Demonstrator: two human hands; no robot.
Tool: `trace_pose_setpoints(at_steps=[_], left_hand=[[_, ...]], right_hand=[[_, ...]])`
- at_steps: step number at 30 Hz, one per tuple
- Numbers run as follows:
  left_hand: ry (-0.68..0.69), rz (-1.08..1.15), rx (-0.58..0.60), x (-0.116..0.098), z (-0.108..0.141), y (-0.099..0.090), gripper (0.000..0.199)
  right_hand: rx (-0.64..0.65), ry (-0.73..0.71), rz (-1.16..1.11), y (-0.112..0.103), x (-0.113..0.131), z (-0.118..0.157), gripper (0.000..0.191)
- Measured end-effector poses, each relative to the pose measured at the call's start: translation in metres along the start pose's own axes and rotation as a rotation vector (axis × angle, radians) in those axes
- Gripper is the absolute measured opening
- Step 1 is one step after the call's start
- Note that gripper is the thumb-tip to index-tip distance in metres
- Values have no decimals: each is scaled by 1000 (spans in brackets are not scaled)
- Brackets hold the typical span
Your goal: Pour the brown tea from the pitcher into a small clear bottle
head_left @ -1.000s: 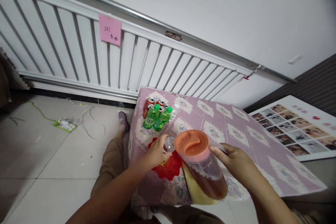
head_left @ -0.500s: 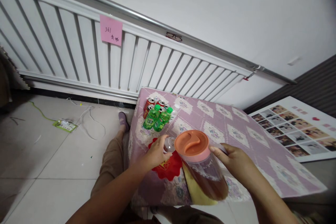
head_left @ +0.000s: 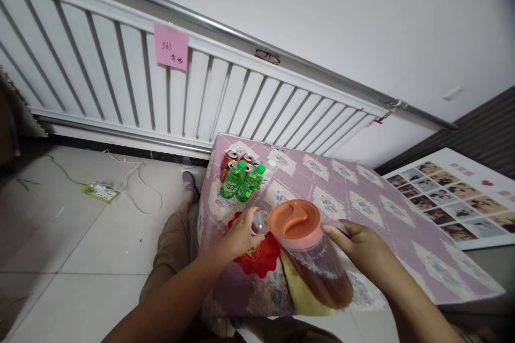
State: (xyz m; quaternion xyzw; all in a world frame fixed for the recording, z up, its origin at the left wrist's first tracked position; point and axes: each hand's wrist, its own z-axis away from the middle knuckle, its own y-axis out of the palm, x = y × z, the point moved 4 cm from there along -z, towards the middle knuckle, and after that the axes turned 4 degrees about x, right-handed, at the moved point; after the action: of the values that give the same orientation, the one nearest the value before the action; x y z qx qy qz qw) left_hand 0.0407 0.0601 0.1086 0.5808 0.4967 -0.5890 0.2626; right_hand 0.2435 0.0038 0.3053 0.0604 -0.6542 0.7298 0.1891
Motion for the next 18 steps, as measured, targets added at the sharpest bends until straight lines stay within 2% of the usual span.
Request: trace_pose_setpoints(at_steps=[5, 18], left_hand=[[19, -21, -18, 1, 0, 1, 79], [31, -16, -4, 3, -1, 2, 78]], right_hand=[[26, 5, 3, 0, -1, -1, 51], [2, -43, -39, -2, 4, 0, 51]])
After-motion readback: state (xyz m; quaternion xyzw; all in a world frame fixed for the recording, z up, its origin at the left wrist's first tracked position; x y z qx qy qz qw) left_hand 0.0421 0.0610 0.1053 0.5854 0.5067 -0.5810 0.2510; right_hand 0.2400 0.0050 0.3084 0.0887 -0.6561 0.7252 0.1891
